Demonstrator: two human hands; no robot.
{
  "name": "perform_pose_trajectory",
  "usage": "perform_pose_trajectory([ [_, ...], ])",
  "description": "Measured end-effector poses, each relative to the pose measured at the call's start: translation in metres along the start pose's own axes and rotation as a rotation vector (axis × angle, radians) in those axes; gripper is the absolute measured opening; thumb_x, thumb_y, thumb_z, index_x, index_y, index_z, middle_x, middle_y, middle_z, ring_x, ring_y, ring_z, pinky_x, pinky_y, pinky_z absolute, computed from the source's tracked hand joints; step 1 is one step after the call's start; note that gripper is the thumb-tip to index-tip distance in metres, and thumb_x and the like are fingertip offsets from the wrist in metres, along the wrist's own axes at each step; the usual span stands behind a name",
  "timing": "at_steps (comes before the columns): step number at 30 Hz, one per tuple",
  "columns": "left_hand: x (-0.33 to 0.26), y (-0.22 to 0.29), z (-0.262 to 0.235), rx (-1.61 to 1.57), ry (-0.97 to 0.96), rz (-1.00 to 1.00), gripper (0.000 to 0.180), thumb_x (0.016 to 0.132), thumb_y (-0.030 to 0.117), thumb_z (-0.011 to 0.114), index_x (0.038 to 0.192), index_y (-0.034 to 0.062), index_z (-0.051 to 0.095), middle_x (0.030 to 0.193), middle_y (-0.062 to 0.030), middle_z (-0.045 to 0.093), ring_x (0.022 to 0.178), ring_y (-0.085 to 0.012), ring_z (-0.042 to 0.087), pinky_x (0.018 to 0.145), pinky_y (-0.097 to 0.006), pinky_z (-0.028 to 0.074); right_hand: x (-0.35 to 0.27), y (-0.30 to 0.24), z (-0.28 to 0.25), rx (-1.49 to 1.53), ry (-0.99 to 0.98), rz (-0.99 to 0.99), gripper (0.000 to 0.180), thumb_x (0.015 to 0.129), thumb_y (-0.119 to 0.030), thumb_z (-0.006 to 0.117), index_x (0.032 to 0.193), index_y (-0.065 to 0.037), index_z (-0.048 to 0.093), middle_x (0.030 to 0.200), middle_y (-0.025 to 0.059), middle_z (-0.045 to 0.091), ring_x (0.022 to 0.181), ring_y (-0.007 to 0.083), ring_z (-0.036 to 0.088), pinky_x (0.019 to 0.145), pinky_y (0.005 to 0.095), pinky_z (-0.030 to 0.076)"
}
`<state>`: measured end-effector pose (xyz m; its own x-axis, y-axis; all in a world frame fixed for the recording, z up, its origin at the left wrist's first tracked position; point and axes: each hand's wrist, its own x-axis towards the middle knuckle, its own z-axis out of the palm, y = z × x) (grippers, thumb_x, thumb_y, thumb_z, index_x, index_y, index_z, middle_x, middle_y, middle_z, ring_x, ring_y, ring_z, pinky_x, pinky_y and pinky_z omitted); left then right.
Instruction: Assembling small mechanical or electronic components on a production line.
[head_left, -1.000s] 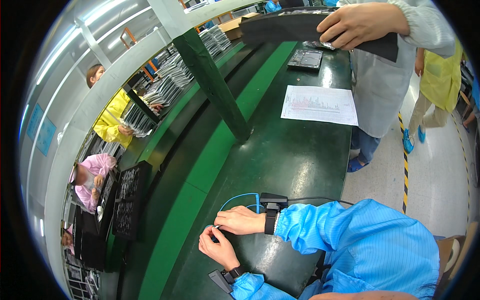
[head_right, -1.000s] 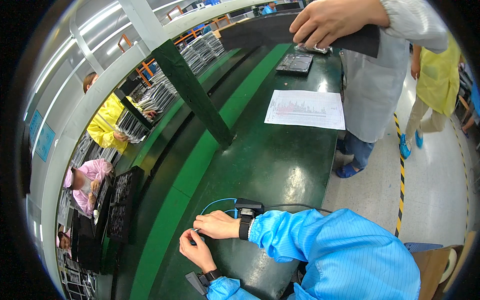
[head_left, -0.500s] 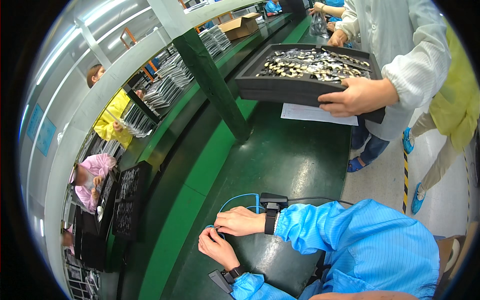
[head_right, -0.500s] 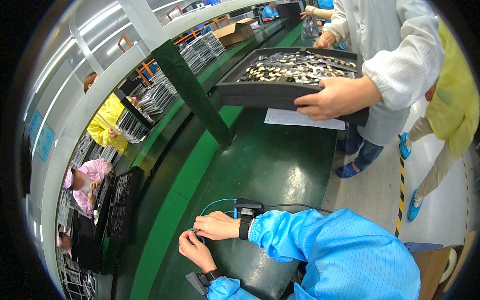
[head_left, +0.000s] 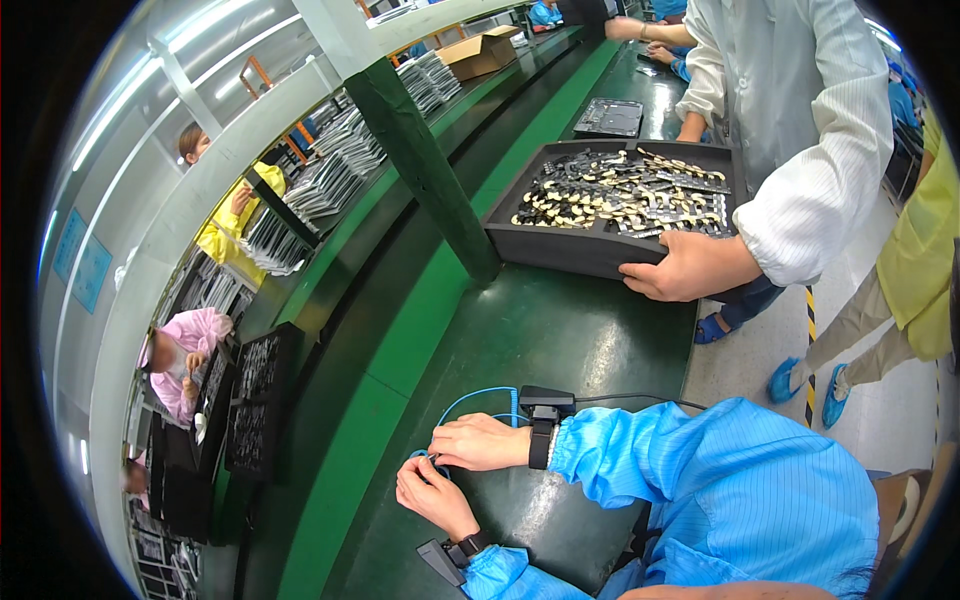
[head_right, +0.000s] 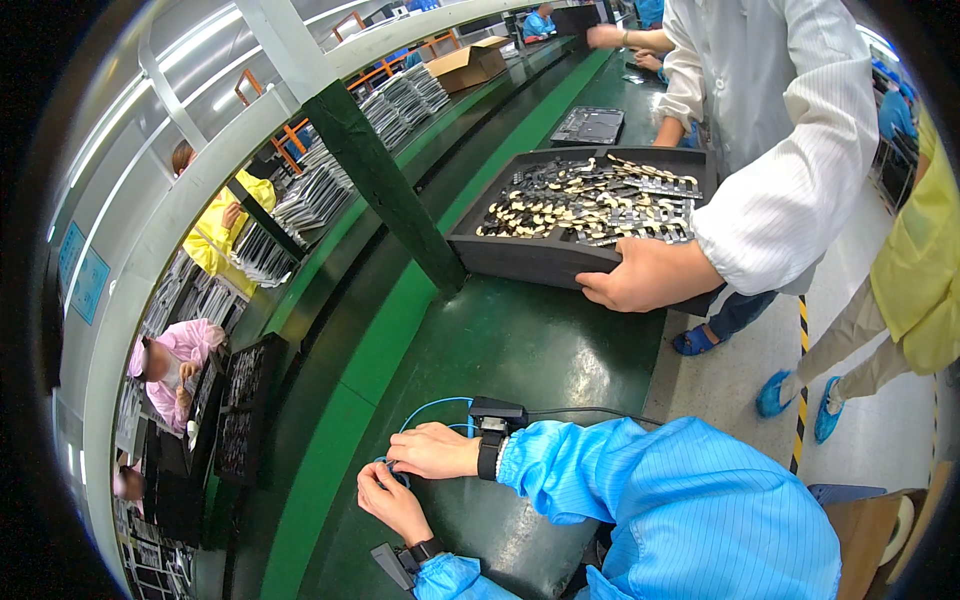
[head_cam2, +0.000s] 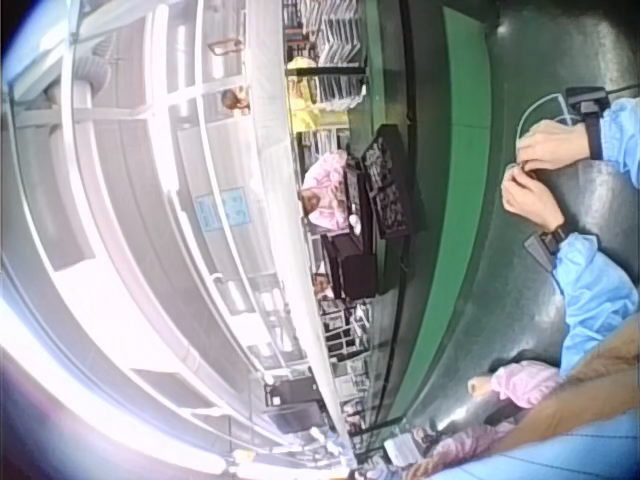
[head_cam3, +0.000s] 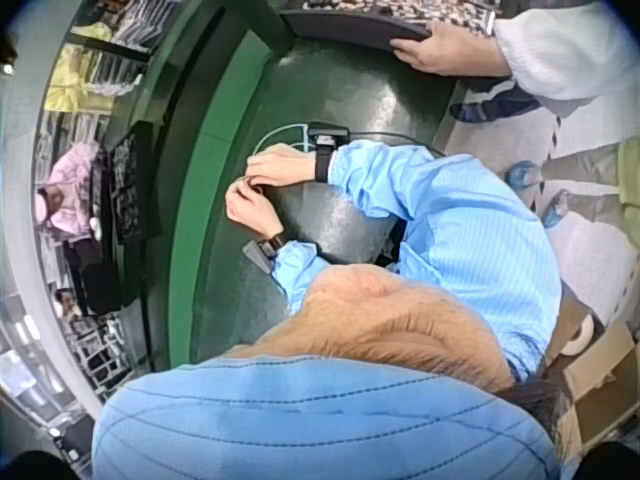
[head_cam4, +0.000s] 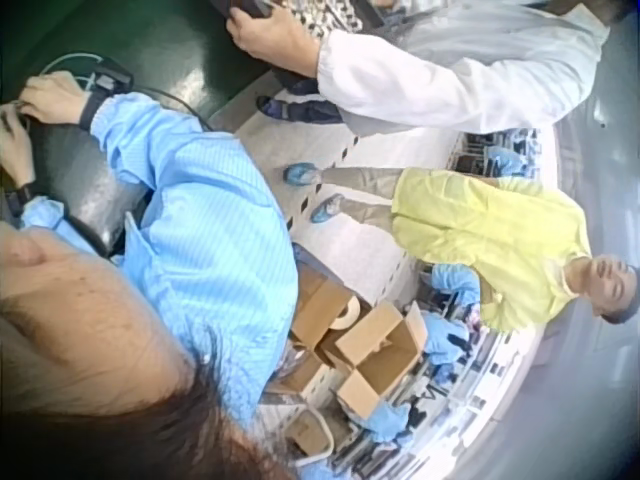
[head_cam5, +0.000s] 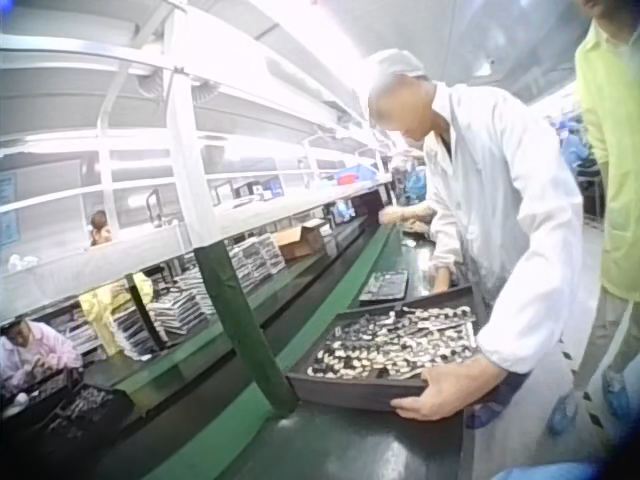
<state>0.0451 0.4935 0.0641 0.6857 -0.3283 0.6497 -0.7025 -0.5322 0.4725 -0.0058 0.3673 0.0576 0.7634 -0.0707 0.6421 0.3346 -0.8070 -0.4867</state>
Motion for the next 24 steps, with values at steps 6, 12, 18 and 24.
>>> perform_pose_trajectory([
  [6, -0.001, 0.0008, 0.0004, 0.009, -0.001, 0.002, 0.02, 0.092, 0.022, 0.051, 0.085, 0.0031, 0.053, 0.083, -0.0087, 0.059, 0.081, -0.0276, 0.055, 0.081, -0.039, 0.036, -0.0024, 0.0013, 0.0017, -0.024, 0.007, -0.006, 0.02, 0.083, -0.024, 0.06, 0.087, -0.005, 0.06, 0.079, 0.0074, 0.055, 0.077, 0.0261, 0.058, 0.065, 0.0378, 0.047],
  [12, -0.0016, 0.0021, -0.0003, 0.014, 0.009, 0.012, 0.021, 0.092, 0.022, 0.051, 0.084, 0.0032, 0.052, 0.082, -0.0086, 0.059, 0.08, -0.0277, 0.055, 0.08, -0.039, 0.037, -0.0021, -0.0022, -0.0002, -0.025, 0.034, -0.007, 0.02, 0.083, -0.025, 0.06, 0.088, -0.006, 0.059, 0.081, 0.0071, 0.06, 0.078, 0.0259, 0.06, 0.064, 0.0373, 0.046],
  [18, 0.0006, 0.0045, -0.0023, 0.008, -0.028, -0.035, 0.021, 0.091, 0.022, 0.052, 0.083, 0.003, 0.052, 0.082, -0.0087, 0.057, 0.083, -0.0271, 0.054, 0.085, -0.039, 0.035, -0.0007, -0.0036, -0.0035, -0.019, -0.009, 0.056, 0.019, 0.083, -0.025, 0.061, 0.083, -0.007, 0.056, 0.08, 0.0064, 0.061, 0.079, 0.0255, 0.06, 0.065, 0.0361, 0.044],
  [24, 0.0037, 0.0086, -0.0043, 0.007, 0.031, 0.02, 0.02, 0.09, 0.021, 0.055, 0.081, 0.0022, 0.053, 0.08, -0.0087, 0.058, 0.076, -0.0276, 0.054, 0.075, -0.039, 0.038, 0.0001, -0.0028, -0.0021, -0.072, 0.054, -0.001, 0.017, 0.083, -0.024, 0.059, 0.081, -0.007, 0.057, 0.077, 0.0051, 0.057, 0.08, 0.0231, 0.057, 0.065, 0.035, 0.044],
])
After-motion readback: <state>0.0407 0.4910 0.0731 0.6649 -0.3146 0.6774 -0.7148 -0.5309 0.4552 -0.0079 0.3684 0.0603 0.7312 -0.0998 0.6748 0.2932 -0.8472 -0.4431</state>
